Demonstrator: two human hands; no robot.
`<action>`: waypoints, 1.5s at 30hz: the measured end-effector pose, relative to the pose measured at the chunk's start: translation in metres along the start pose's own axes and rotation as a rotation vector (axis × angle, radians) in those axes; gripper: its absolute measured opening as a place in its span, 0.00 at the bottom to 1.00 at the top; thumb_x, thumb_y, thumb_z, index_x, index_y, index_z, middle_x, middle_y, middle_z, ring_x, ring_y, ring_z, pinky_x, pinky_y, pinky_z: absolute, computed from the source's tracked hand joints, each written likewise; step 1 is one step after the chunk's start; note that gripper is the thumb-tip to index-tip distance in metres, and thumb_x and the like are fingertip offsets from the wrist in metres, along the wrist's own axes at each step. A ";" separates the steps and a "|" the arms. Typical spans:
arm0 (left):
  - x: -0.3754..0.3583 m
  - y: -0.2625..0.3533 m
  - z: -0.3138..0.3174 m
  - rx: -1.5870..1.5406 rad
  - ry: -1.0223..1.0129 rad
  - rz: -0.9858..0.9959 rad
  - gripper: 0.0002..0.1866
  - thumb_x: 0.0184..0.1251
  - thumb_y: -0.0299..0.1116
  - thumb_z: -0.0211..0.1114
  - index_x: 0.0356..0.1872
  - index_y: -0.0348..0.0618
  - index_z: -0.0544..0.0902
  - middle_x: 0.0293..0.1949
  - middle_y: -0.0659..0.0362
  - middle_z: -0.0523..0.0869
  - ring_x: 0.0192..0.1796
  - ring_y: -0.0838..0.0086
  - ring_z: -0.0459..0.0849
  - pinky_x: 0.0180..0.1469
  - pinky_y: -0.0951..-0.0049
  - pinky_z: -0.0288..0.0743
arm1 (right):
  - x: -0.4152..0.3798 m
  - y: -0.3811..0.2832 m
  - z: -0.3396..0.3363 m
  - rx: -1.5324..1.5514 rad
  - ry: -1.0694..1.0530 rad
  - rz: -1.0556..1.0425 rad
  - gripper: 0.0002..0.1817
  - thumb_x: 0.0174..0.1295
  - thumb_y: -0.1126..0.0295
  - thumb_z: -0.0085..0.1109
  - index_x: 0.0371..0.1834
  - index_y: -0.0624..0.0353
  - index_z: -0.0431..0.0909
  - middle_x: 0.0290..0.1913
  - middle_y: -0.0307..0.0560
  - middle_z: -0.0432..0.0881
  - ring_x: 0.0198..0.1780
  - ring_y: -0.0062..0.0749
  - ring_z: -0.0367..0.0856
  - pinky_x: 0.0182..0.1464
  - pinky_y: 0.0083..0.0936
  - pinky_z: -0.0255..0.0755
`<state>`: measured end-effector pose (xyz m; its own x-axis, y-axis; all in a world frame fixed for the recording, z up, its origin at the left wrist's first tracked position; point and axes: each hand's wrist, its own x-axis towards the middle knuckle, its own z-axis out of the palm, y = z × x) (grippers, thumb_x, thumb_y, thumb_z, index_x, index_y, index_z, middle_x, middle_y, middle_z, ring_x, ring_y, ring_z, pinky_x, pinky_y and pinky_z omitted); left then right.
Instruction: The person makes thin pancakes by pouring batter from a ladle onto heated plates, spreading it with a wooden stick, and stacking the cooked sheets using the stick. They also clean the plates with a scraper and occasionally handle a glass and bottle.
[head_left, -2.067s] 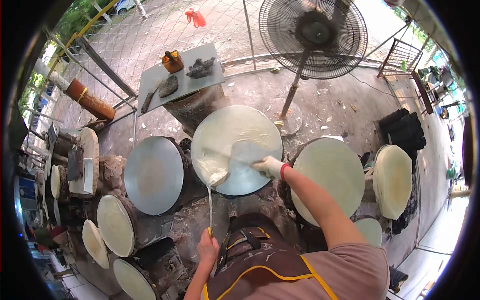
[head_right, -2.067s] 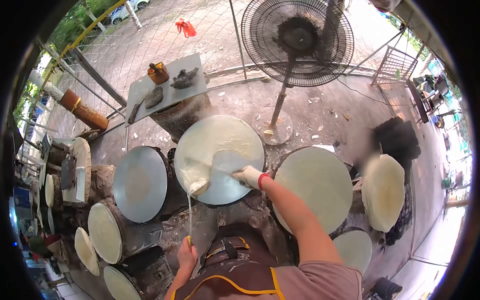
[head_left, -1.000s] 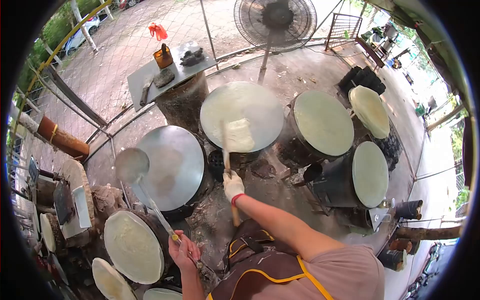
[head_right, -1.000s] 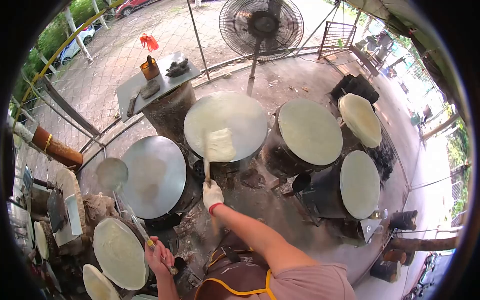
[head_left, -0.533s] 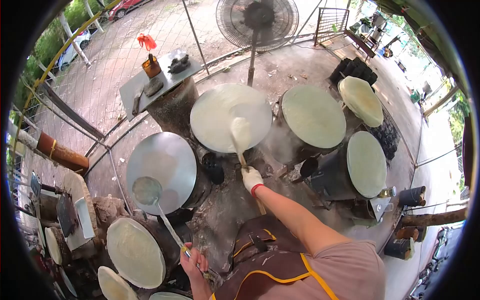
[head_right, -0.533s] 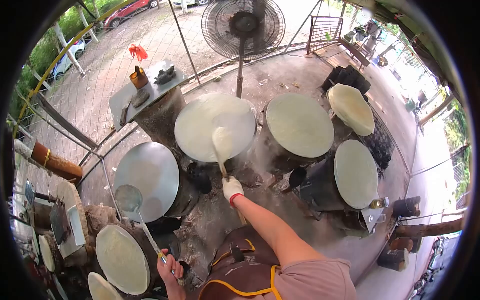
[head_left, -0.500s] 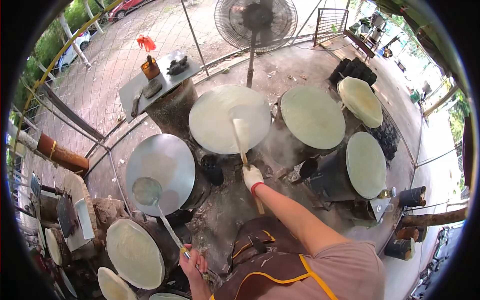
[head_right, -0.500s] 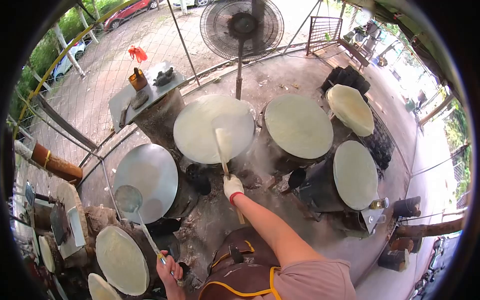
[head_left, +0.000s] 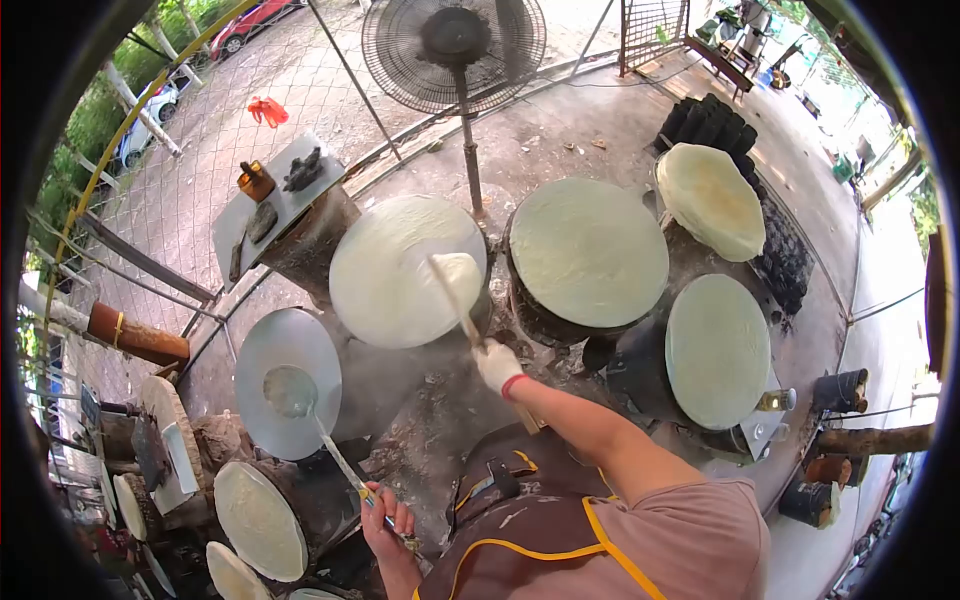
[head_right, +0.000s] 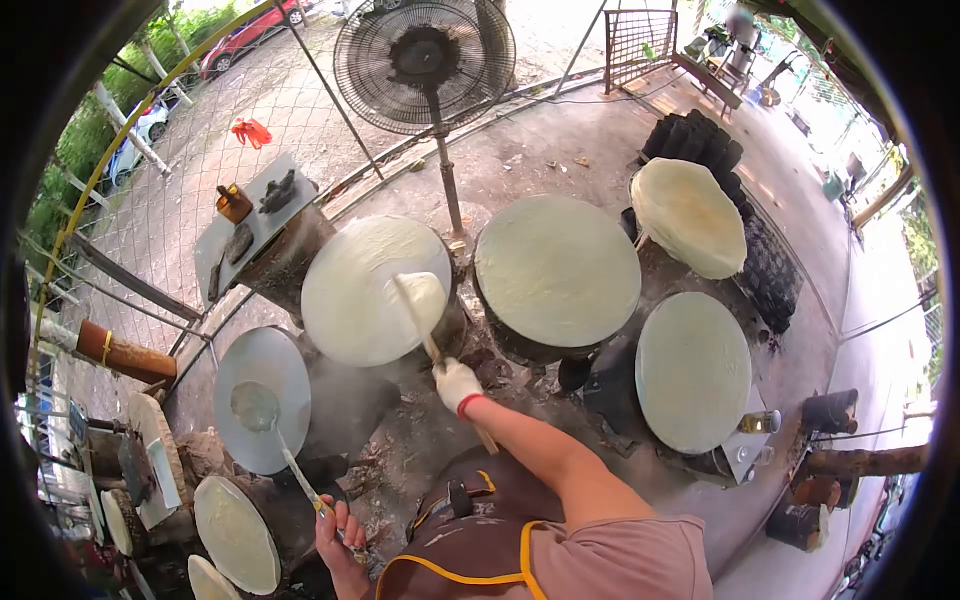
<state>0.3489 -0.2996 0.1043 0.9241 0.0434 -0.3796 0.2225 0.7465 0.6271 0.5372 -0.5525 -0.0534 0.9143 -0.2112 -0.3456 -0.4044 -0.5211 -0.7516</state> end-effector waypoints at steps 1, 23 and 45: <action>0.002 -0.006 0.013 -0.005 -0.013 -0.006 0.12 0.69 0.33 0.54 0.51 0.45 0.69 0.23 0.64 0.64 0.14 0.82 0.62 0.15 0.79 0.61 | -0.004 0.015 -0.003 -0.011 -0.130 -0.058 0.20 0.64 0.56 0.47 0.48 0.60 0.75 0.41 0.66 0.79 0.48 0.58 0.77 0.48 0.46 0.70; 0.046 -0.031 0.069 -0.025 -0.033 -0.106 0.10 0.69 0.32 0.53 0.48 0.42 0.68 0.31 0.60 0.67 0.18 0.80 0.62 0.20 0.79 0.60 | 0.152 -0.027 -0.063 -0.207 0.063 -0.128 0.22 0.65 0.54 0.43 0.58 0.52 0.69 0.46 0.59 0.80 0.47 0.55 0.78 0.50 0.46 0.71; 0.084 -0.031 0.042 -0.069 0.001 -0.425 0.08 0.66 0.29 0.56 0.44 0.43 0.73 0.25 0.61 0.70 0.16 0.80 0.63 0.16 0.81 0.59 | 0.136 0.027 0.008 0.117 -0.020 -0.281 0.20 0.63 0.59 0.48 0.57 0.49 0.75 0.51 0.54 0.79 0.54 0.43 0.78 0.55 0.31 0.70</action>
<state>0.4321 -0.3469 0.0813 0.7542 -0.2770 -0.5954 0.5623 0.7406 0.3678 0.6505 -0.5884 -0.1253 0.9905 -0.0555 -0.1254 -0.1369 -0.4581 -0.8783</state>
